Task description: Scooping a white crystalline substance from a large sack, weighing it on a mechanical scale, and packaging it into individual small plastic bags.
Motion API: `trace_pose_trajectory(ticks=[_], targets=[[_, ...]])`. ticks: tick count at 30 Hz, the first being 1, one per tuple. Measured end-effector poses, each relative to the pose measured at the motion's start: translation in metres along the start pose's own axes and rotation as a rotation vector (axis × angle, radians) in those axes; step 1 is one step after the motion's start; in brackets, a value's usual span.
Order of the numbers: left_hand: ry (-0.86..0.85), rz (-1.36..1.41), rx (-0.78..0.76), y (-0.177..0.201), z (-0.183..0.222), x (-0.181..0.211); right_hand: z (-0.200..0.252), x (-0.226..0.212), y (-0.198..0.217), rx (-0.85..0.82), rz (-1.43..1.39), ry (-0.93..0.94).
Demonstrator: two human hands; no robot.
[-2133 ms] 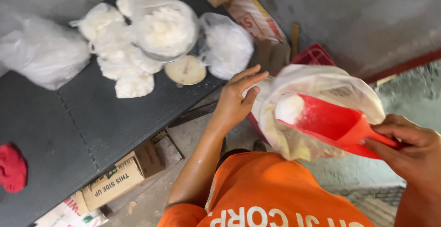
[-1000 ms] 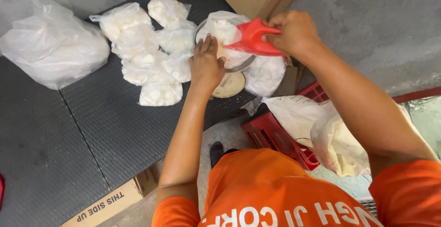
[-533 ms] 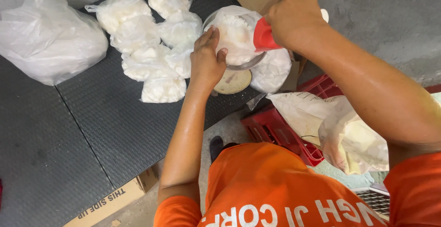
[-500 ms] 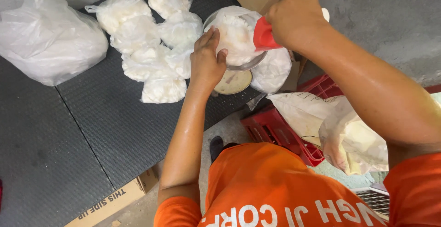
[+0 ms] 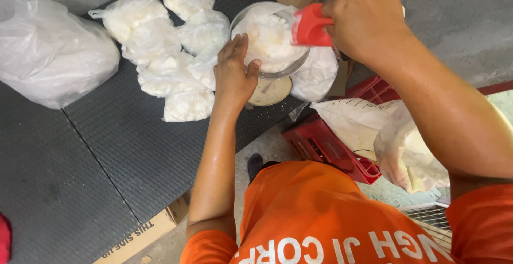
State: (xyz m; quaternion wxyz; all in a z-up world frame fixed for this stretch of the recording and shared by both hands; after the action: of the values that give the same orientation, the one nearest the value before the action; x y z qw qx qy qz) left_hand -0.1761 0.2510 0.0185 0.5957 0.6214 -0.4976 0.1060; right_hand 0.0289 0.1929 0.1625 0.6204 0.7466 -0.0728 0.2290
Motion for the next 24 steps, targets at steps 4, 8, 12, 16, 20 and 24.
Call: trace_pose_trajectory(ticks=[4,8,12,16,20,24], targets=[[-0.016,0.014,0.028,0.007,0.009,0.004,0.026,0.003,0.030,0.180,-0.151,-0.005],[-0.058,0.062,0.106,0.024,0.030,0.014,0.060,0.013,0.007,0.197,-0.359,-0.076],[-0.083,0.098,0.197,0.034,0.049,0.035,0.102,0.027,-0.020,0.206,-0.885,-0.449],[-0.105,0.090,0.196,0.015,0.054,0.075,0.160,0.042,-0.069,0.367,-1.344,-0.610],[-0.278,0.148,0.065,-0.027,0.056,0.128,0.209,0.047,-0.070,0.496,-1.533,-0.662],[-0.403,0.199,-0.031,-0.073,0.058,0.160,0.251,0.052,-0.057,0.627,-1.544,-0.838]])
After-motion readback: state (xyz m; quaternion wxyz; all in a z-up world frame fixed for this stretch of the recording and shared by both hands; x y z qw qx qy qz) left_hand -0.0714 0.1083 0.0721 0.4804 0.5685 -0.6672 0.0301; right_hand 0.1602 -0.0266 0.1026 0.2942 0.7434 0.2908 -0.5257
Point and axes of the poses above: each hand's wrist, its own z-axis away from the middle knuckle, its own y-axis out of the back of the hand, x = y × z, the point moved 7 cm from there along -z, towards the middle knuckle, and after that the axes turned 9 degrees about -x, right-handed, at the moved point
